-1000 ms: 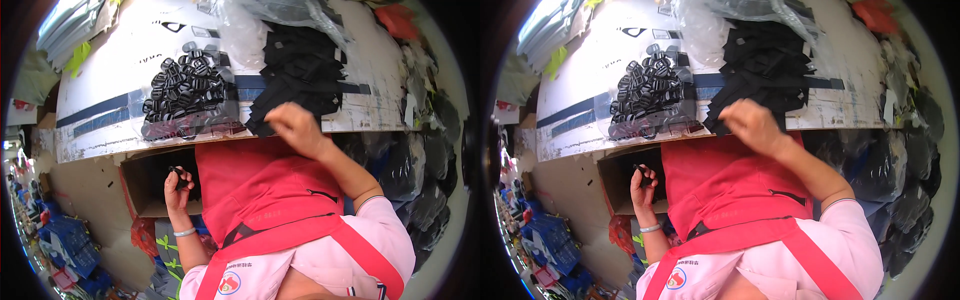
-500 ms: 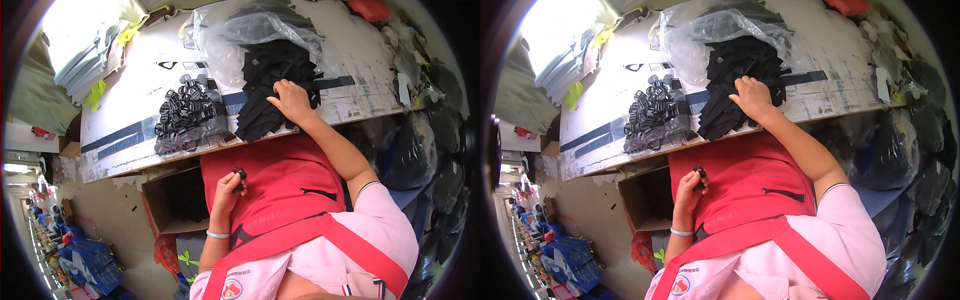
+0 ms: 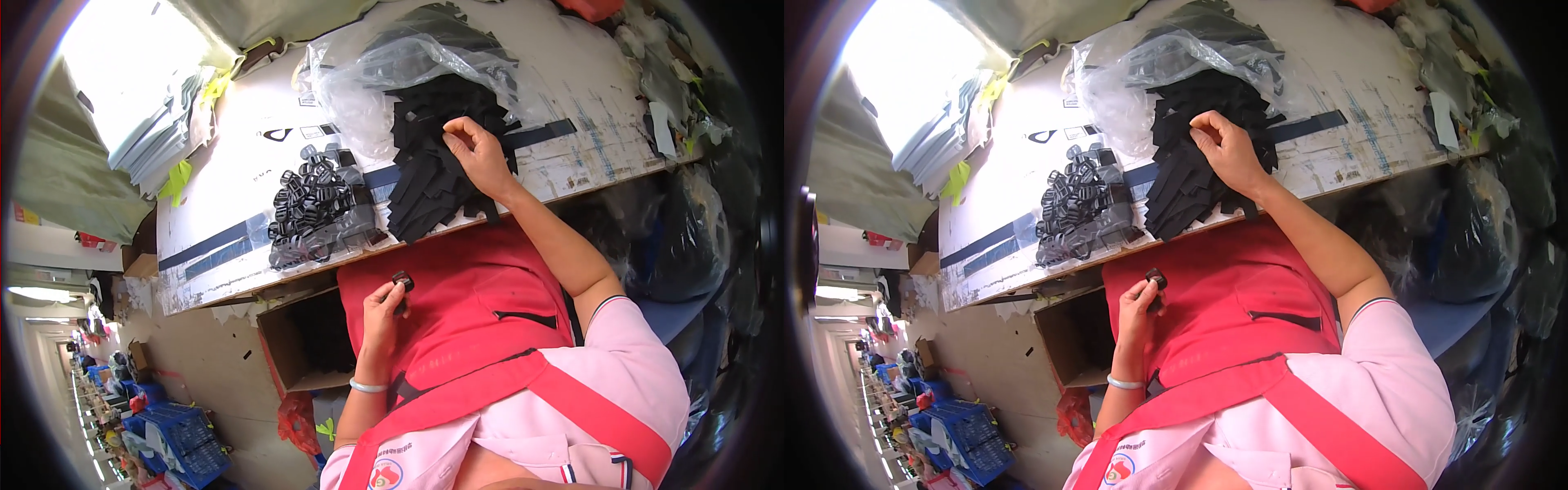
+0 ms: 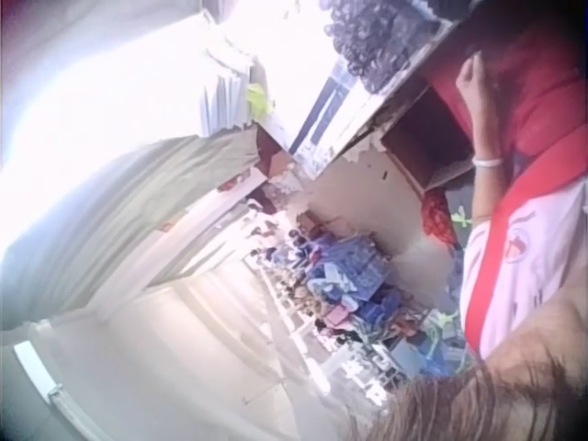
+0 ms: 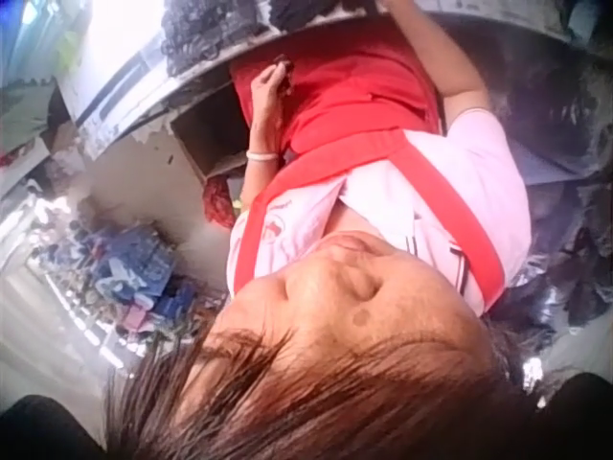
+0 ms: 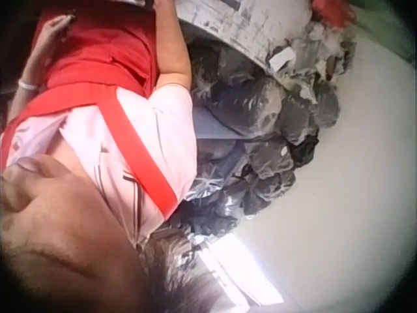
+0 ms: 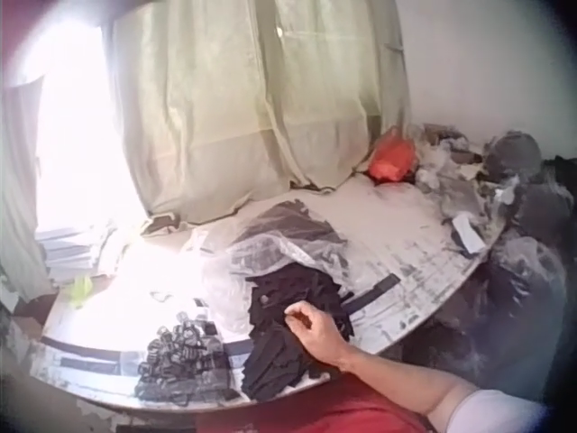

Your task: Assembling plastic buckles onto nylon straps by hand at a workbench.

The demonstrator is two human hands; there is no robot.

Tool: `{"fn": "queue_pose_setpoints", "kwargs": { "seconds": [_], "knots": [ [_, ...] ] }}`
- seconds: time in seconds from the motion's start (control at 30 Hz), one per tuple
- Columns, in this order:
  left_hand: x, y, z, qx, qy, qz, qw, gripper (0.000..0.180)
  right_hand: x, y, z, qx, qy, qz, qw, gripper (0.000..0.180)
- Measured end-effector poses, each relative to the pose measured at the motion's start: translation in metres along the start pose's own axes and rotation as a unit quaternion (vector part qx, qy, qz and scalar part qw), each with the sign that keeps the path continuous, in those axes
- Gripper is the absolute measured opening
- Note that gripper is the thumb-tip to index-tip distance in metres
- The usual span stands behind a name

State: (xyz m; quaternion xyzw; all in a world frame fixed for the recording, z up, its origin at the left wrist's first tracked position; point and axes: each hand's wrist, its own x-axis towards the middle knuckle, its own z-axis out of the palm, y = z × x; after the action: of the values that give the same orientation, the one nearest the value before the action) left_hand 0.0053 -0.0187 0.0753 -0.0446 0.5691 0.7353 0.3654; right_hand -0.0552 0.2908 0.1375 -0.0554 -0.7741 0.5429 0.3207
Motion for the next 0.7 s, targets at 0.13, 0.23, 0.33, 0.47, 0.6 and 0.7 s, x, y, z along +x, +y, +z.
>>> {"fn": "queue_pose_setpoints", "kwargs": {
  "seconds": [0.13,0.23,0.33,0.47,0.6,0.7],
  "knots": [
    [0.010,0.021,0.013,0.052,0.027,0.066,0.996,0.017,-0.027,0.003,0.011,0.166,-0.111,0.125,0.972,0.010],
    [0.012,0.038,0.025,0.048,0.035,0.111,0.992,0.016,-0.058,-0.019,0.013,0.274,-0.227,0.222,0.908,0.011],
    [0.015,0.040,0.031,0.050,0.045,0.127,0.990,0.014,-0.085,-0.026,0.013,0.191,-0.317,0.174,0.912,0.007],
    [0.010,0.030,0.031,0.144,0.053,0.207,0.966,0.010,-0.111,-0.039,0.015,0.137,-0.389,0.250,0.876,0.008],
    [0.008,0.020,0.026,0.138,0.067,0.200,0.968,0.010,-0.124,-0.037,0.021,0.226,-0.406,0.391,0.794,0.015],
    [0.010,0.013,0.019,0.225,0.092,0.254,0.936,0.013,-0.121,-0.040,0.024,0.226,-0.404,0.406,0.788,0.011]
  ]
}}
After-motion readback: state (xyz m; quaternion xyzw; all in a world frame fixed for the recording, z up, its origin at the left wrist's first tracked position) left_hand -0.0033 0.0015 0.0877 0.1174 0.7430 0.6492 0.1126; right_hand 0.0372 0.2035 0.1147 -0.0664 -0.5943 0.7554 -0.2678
